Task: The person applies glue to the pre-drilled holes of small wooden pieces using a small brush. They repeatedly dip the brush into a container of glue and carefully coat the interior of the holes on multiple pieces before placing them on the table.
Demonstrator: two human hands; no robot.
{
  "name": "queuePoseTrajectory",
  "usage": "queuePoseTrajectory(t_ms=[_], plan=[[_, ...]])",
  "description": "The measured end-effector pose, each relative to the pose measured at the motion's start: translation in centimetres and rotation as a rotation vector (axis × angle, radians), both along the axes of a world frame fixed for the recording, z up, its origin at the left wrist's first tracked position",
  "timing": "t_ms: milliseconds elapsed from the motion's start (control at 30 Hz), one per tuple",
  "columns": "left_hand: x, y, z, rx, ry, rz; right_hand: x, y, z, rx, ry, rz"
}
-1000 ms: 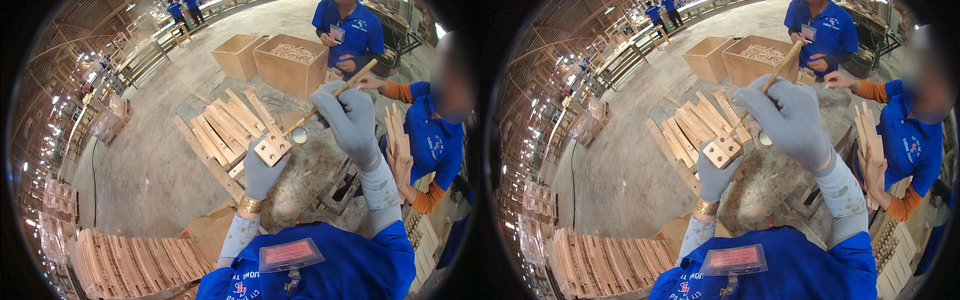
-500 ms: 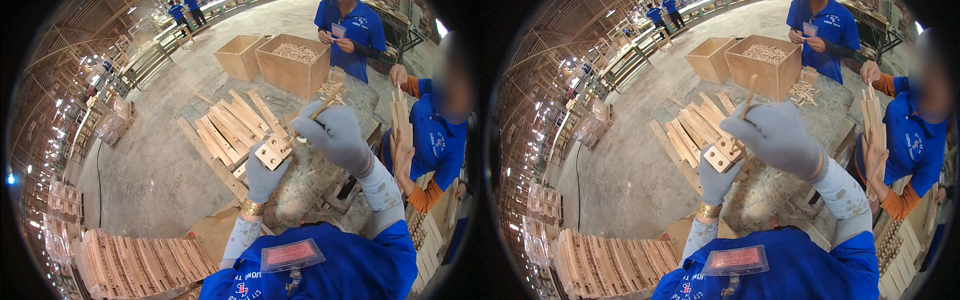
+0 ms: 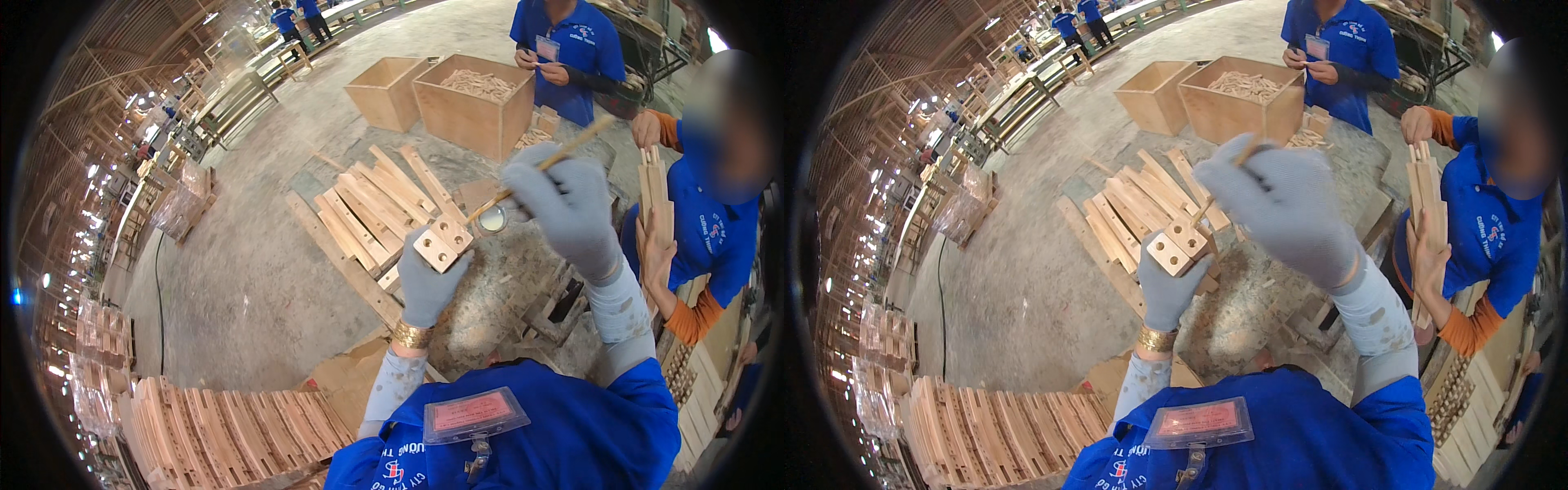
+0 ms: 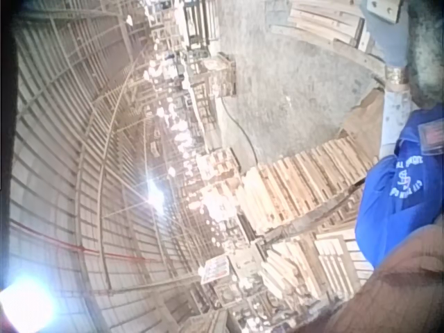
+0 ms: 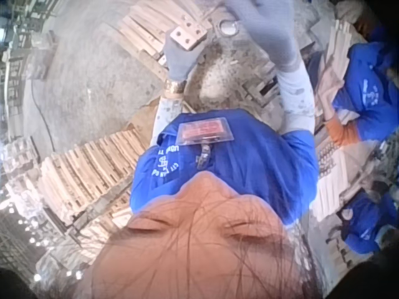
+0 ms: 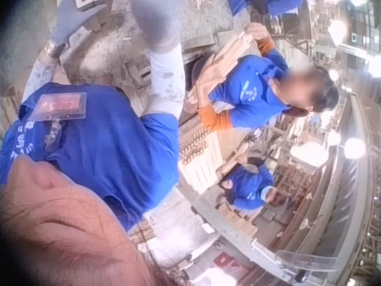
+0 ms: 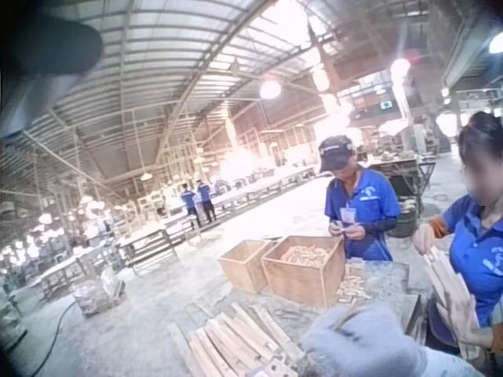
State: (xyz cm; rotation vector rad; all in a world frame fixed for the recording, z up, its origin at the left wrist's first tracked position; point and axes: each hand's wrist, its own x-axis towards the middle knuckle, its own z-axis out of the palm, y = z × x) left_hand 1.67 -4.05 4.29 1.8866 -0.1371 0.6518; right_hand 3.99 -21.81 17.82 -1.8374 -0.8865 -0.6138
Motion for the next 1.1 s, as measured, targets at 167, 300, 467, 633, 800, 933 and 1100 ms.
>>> queuePoseTrajectory(t_ms=[167,300,467,633,800,933,1100], plan=[[0.1,1.9,0.1,-0.122,0.029,0.058,-0.5,-2.6,-3.9,0.415,0.488,0.022],[-0.3,2.5,2.2,-0.241,0.127,0.055,0.0,-0.8,-13.3,0.235,0.152,0.01],[0.4,1.3,0.3,-0.24,0.123,0.05,-0.3,5.2,-20.6,0.066,0.274,0.025],[0.8,5.7,-4.4,-0.408,0.331,-0.648,0.6,5.9,-22.4,0.259,0.243,-0.03],[2.2,8.6,-14.9,-0.188,0.889,-0.599,1.6,6.6,-22.6,0.173,0.187,-0.065],[2.0,7.6,-17.8,-0.057,0.636,-0.497,3.5,8.4,-20.3,0.265,0.329,-0.065],[0.3,4.9,-12.5,-0.885,0.288,-0.385,3.2,12.4,-15.9,0.463,0.354,-0.045]])
